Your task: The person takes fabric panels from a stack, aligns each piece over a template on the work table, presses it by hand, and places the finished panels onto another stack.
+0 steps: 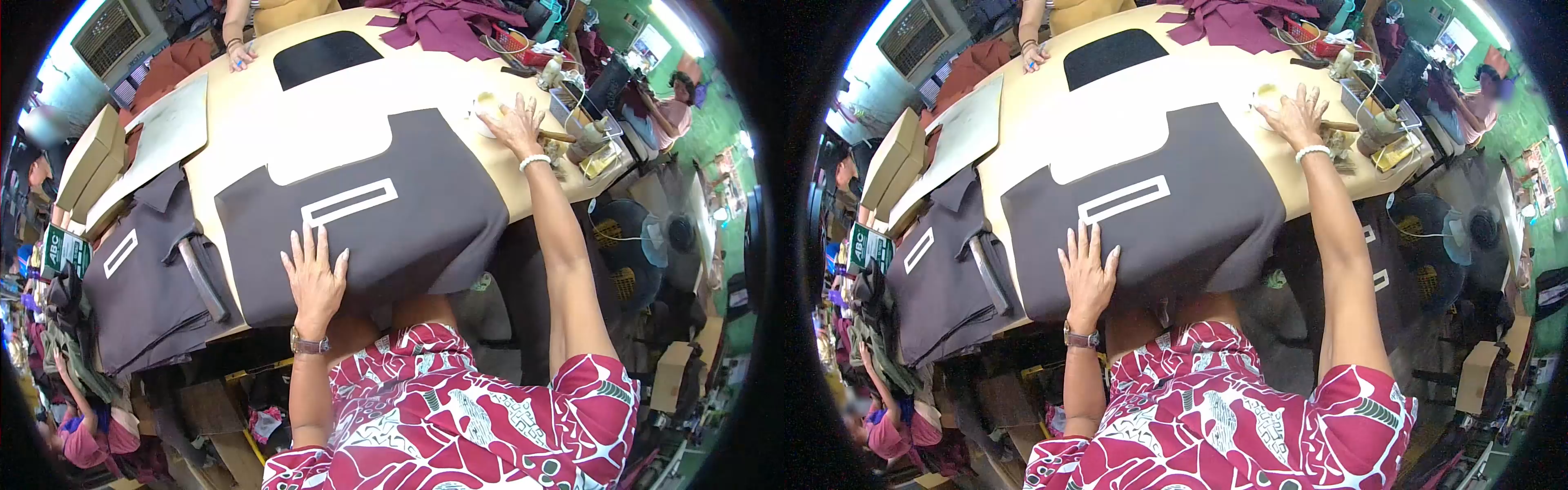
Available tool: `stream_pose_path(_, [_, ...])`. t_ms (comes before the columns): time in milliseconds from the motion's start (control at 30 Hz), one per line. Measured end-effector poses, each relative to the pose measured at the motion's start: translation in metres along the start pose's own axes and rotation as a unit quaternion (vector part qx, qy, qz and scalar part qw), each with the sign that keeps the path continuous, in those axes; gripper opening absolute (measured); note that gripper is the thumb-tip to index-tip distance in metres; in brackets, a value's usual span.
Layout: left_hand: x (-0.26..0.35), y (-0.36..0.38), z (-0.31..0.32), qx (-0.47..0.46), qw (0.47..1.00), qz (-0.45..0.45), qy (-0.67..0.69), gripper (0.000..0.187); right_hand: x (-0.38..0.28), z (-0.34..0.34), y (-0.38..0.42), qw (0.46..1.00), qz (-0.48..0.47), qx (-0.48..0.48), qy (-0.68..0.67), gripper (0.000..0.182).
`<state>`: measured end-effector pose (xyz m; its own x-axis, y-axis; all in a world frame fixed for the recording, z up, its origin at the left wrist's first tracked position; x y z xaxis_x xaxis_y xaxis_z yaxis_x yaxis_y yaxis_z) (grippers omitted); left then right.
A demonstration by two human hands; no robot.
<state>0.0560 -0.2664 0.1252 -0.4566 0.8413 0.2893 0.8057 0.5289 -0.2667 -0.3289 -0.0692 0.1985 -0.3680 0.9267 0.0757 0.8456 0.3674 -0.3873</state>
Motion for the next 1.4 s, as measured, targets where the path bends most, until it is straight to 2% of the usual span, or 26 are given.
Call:
stream_pose_path(67, [0.0, 0.0, 0.002, 0.002, 1.0, -0.001, -0.002, 0.057, -0.002, -0.004, -0.005, 0.997, 0.018, -0.074, 0.018, 0.073])
stream_pose_path(167, [0.001, 0.001, 0.0, 0.006, 1.0, -0.002, -0.001, 0.057, -0.005, -0.019, -0.003, 0.998, 0.014, -0.059, -0.007, 0.067])
stream_pose_path(267, [0.003, 0.001, 0.002, 0.015, 1.0, -0.004, -0.002, 0.056, 0.01, -0.012, 0.001, 0.986, -0.013, 0.161, -0.035, 0.046])
stream_pose_path(400, [0.012, 0.005, 0.002, 0.018, 1.0, -0.018, -0.001, 0.056, 0.016, -0.014, 0.024, 0.993, -0.063, 0.083, 0.061, 0.03])
stream_pose_path(633, [0.011, 0.007, 0.007, 0.048, 0.999, -0.007, -0.008, 0.057, -0.026, -0.04, 0.04, 0.987, -0.131, 0.038, 0.081, 0.033])
stream_pose_path(667, [0.01, 0.007, 0.008, 0.055, 0.998, -0.005, -0.013, 0.057, -0.04, -0.041, 0.049, 0.98, -0.168, 0.1, 0.032, 0.036])
stream_pose_path(733, [0.01, 0.007, 0.008, 0.054, 0.998, -0.008, -0.01, 0.056, -0.079, -0.049, 0.081, 0.96, -0.229, 0.155, -0.049, 0.039])
stream_pose_path(767, [0.011, 0.007, 0.008, 0.055, 0.998, -0.01, -0.009, 0.056, -0.093, -0.038, 0.094, 0.952, -0.246, 0.091, -0.161, 0.043])
stream_pose_path(800, [0.011, 0.007, 0.008, 0.063, 0.998, -0.006, -0.011, 0.057, -0.11, -0.039, 0.111, 0.943, -0.281, 0.064, -0.167, 0.048])
stream_pose_path(833, [0.01, 0.007, 0.009, 0.065, 0.998, -0.007, -0.01, 0.057, -0.127, -0.038, 0.128, 0.949, -0.26, -0.002, -0.178, 0.051])
stream_pose_path(900, [0.01, 0.007, 0.01, 0.068, 0.998, -0.007, -0.009, 0.057, -0.143, -0.025, 0.149, 0.93, -0.201, -0.101, -0.291, 0.053])
stream_pose_path(1000, [0.009, 0.007, 0.01, 0.077, 0.997, -0.005, -0.008, 0.056, -0.154, -0.022, 0.164, 0.935, -0.176, -0.2, -0.235, 0.056])
stream_pose_path(1133, [0.007, 0.008, 0.011, 0.079, 0.997, -0.003, -0.005, 0.057, -0.163, -0.03, 0.17, 0.961, -0.231, -0.137, -0.063, 0.053])
stream_pose_path(1200, [0.007, 0.008, 0.012, 0.077, 0.997, -0.003, -0.002, 0.057, -0.17, -0.036, 0.165, 0.959, -0.249, -0.134, 0.029, 0.052])
stream_pose_path(1300, [0.007, 0.008, 0.011, 0.074, 0.997, -0.006, 0.002, 0.057, -0.179, -0.032, 0.173, 0.949, -0.267, -0.079, 0.146, 0.05])
stream_pose_path(1400, [0.007, 0.007, 0.011, 0.078, 0.997, -0.006, 0.005, 0.057, -0.18, -0.041, 0.179, 0.938, -0.28, -0.089, 0.184, 0.048])
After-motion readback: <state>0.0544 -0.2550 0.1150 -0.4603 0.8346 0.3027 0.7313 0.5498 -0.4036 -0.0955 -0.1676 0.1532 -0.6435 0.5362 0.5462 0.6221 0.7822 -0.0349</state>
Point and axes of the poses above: each hand's wrist, its own y-axis away from the middle knuckle, its own z-axis out of the palm, x = y × z, the point moved 2 cm from there along -y, towards the middle knuckle, and after that the axes turned 4 degrees about x, right-handed, at the moved point
